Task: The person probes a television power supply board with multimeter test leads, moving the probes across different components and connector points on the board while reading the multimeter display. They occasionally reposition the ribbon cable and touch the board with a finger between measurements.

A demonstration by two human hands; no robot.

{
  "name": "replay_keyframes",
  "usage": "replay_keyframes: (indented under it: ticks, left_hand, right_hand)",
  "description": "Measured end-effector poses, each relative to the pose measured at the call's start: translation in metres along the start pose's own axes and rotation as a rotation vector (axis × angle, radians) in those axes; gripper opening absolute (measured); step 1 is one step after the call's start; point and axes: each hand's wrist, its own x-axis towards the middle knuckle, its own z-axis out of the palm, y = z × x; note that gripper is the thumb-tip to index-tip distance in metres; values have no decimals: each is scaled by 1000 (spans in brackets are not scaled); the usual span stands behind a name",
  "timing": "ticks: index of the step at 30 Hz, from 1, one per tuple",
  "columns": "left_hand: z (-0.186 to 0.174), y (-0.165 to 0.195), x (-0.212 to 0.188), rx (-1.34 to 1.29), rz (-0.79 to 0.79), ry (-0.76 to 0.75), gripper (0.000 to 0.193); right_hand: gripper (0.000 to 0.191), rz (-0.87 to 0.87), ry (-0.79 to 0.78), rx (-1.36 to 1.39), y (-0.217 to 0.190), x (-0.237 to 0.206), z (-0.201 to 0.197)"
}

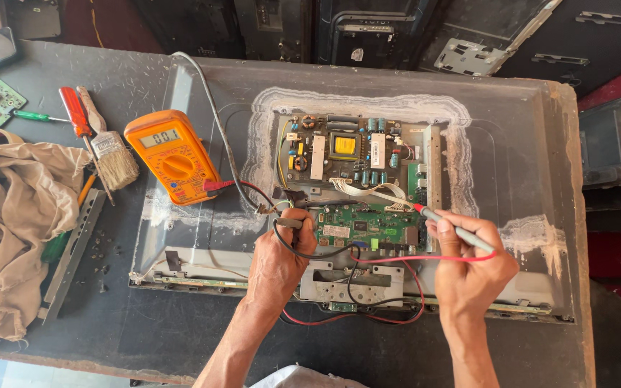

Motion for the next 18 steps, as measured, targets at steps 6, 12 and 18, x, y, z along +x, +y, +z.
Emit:
replay_keyframes:
  ticks: [6,12,18]
  left_hand:
    - [0,1,1,4,-14,-5,11]
    - [0,1,0,10,-9,7,10]
    - [0,-1,-1,-9,0,4,11]
  right_hand:
    - [8,15,-28,-64,-1,10,-5]
    - [10,-80,-15,62,-8,2,6]
    - [14,-86,-202,88,-22,-7,33]
